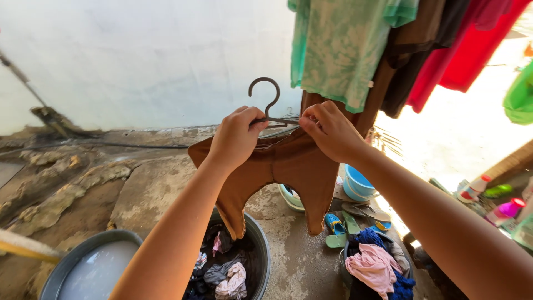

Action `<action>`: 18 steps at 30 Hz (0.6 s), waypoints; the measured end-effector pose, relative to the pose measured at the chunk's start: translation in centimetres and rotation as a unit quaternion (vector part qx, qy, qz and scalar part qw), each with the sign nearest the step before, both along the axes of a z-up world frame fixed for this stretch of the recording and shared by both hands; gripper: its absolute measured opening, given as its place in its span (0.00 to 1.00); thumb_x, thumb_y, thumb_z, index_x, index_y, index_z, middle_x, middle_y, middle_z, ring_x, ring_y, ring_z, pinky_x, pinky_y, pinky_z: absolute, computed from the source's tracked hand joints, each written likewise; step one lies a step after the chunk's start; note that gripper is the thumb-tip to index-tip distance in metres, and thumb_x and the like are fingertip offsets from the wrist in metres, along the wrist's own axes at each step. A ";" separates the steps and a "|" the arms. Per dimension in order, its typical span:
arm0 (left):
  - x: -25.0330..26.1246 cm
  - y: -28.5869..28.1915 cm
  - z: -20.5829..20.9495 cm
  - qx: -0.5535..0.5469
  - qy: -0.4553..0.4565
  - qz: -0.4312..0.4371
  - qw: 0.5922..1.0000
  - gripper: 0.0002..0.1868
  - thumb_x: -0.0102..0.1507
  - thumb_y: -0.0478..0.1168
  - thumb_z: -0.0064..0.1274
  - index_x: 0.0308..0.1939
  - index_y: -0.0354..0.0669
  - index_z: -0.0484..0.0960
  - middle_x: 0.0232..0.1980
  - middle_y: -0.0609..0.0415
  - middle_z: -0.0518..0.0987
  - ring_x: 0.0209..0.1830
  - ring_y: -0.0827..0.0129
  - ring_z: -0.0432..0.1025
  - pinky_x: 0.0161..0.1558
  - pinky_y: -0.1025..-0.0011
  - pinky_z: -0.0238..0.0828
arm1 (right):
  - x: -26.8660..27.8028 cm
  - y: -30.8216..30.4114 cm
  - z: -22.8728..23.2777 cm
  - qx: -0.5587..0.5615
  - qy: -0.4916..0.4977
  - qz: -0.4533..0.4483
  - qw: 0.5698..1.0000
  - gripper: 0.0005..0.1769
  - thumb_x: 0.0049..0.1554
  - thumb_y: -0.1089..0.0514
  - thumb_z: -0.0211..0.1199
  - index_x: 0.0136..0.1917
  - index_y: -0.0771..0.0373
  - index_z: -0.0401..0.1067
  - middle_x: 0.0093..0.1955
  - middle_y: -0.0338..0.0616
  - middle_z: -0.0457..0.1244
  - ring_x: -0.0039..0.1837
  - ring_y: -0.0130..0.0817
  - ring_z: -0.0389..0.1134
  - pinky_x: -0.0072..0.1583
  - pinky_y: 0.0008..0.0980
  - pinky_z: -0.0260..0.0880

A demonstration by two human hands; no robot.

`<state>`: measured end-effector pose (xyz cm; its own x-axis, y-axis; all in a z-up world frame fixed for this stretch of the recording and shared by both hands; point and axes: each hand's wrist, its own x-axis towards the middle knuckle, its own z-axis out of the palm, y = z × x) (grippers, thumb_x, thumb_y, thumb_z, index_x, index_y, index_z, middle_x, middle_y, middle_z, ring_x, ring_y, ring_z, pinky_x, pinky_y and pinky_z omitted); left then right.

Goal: The person washes clothes in basins of water and hangs them up on hangers in an outdoor utility area.

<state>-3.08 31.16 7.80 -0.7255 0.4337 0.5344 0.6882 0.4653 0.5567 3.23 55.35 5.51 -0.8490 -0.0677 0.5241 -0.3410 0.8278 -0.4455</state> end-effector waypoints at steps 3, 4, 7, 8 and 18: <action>0.2 0.5 0.1 0.009 -0.002 -0.015 1.000 0.09 0.65 0.41 0.57 0.42 0.38 0.82 0.41 0.51 0.81 0.39 0.57 0.76 0.42 0.61 0.71 | 0.9 0.8 -0.1 -0.010 0.037 -0.023 0.999 0.18 0.68 0.46 0.50 0.57 0.61 0.71 0.54 0.51 0.60 0.57 0.49 0.65 0.61 0.44 0.65; 0.2 0.6 0.1 0.008 -0.003 -0.020 1.000 0.09 0.65 0.41 0.57 0.42 0.38 0.82 0.41 0.51 0.81 0.39 0.57 0.76 0.42 0.61 0.71 | 1.1 1.0 -0.2 -0.011 0.037 -0.028 0.999 0.18 0.68 0.46 0.50 0.57 0.61 0.71 0.54 0.51 0.60 0.57 0.49 0.65 0.61 0.44 0.65; 0.3 1.0 0.1 0.006 -0.009 -0.033 0.999 0.08 0.65 0.41 0.57 0.42 0.40 0.82 0.42 0.52 0.82 0.39 0.59 0.76 0.41 0.61 0.70 | 1.8 1.7 -0.9 -0.039 0.028 -0.054 0.997 0.14 0.63 0.52 0.51 0.55 0.62 0.71 0.52 0.50 0.63 0.55 0.48 0.67 0.58 0.44 0.67; 0.3 1.2 0.2 0.005 -0.010 -0.038 0.999 0.08 0.65 0.41 0.57 0.42 0.40 0.83 0.42 0.52 0.82 0.39 0.59 0.76 0.41 0.61 0.70 | 2.0 2.1 -1.3 -0.032 0.030 -0.060 0.997 0.13 0.59 0.55 0.54 0.53 0.62 0.71 0.50 0.49 0.64 0.54 0.48 0.67 0.58 0.44 0.67; 1.1 3.9 0.6 0.015 0.011 -0.107 0.994 0.06 0.63 0.37 0.59 0.41 0.38 0.82 0.40 0.51 0.81 0.35 0.58 0.76 0.39 0.62 0.71 | 7.2 3.3 -1.4 0.032 0.078 -0.139 0.987 0.14 0.51 0.60 0.65 0.52 0.62 0.73 0.49 0.50 0.66 0.55 0.52 0.66 0.57 0.46 0.68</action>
